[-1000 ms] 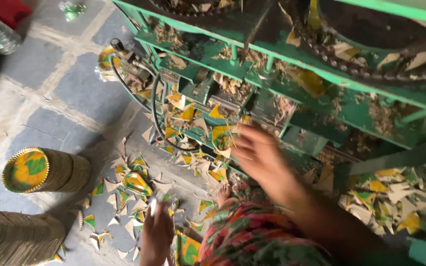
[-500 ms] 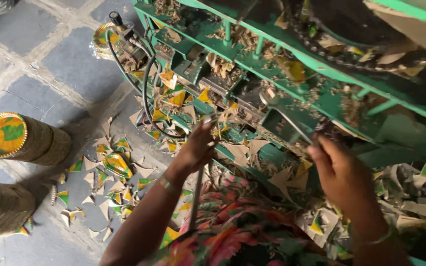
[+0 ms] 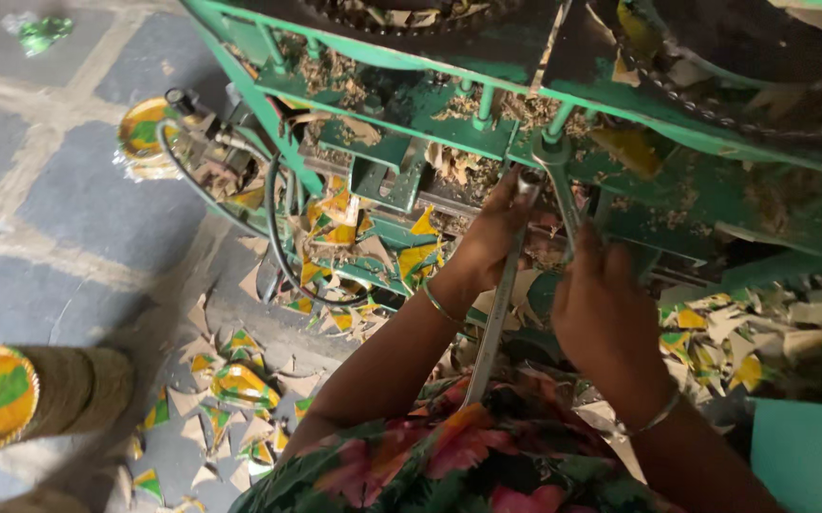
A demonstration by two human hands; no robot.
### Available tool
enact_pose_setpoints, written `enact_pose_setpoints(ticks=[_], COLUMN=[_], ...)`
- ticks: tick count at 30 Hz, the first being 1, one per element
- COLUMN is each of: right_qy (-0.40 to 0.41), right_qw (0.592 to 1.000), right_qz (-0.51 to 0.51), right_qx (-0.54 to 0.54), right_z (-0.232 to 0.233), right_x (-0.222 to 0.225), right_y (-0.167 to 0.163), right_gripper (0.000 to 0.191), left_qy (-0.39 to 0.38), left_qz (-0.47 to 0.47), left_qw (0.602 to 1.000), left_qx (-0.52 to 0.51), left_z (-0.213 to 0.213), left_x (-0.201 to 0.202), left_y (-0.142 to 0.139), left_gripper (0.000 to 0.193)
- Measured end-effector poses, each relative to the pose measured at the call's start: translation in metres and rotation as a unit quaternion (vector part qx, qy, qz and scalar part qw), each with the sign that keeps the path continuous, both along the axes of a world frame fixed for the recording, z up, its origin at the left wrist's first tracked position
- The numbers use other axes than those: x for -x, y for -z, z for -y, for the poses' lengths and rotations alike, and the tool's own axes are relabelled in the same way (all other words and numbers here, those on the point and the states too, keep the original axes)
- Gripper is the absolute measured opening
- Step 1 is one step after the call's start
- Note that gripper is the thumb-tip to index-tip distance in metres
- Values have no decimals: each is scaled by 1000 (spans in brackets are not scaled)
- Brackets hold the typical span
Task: The person uses two wrenches to tighten bolts on a green industrial machine. They repeatedly adjust the wrenches and apply force to secure the bolts on the machine's frame.
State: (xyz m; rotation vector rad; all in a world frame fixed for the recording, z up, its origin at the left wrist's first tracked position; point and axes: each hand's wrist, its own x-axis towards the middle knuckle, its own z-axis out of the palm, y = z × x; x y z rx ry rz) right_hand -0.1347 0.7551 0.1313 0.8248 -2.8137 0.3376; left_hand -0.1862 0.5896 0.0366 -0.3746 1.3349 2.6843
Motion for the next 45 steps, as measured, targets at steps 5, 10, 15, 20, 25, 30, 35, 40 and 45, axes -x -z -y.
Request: enact_pose_setpoints(ticks=[5, 10, 15, 20, 25, 30, 35, 40, 45], right_qy=[26, 48, 91, 135, 89, 65, 57, 98, 110], right_qw=[999, 996, 981, 976, 988, 995, 997, 995, 994], right_qz=[21, 78, 12, -68, -68, -47, -51, 28, -20], right_qx=[23, 2, -170, -158, -104, -54, -3, 7, -14], right_z=[29, 27, -52, -95, -99, -81, -45, -44, -60], right_x=[-9, 5, 62, 56, 49, 48, 37, 27, 12], right_y=[13, 4, -42, -33, -17, -7, 11, 6, -13], right_gripper=[64, 73, 53, 43, 55, 41, 42, 46, 42], left_qy=[12, 28, 28, 22, 9, 33, 42, 14, 19], left_qz=[-25, -28, -64, -64, -17, -15, 2, -23, -9], left_qw=[999, 992, 987, 989, 997, 999, 997, 998, 998], left_qx=[-44, -123, -142, -128, -70, 14, 61, 52, -67], left_z=[17, 30, 35, 34, 32, 35, 31, 20, 20], left_x=[14, 23, 26, 34, 39, 27, 21, 31, 54], left_y=[-2, 4, 14, 27, 34, 21, 18, 26, 21], left_gripper=[32, 16, 14, 14, 13, 43, 59, 45, 15])
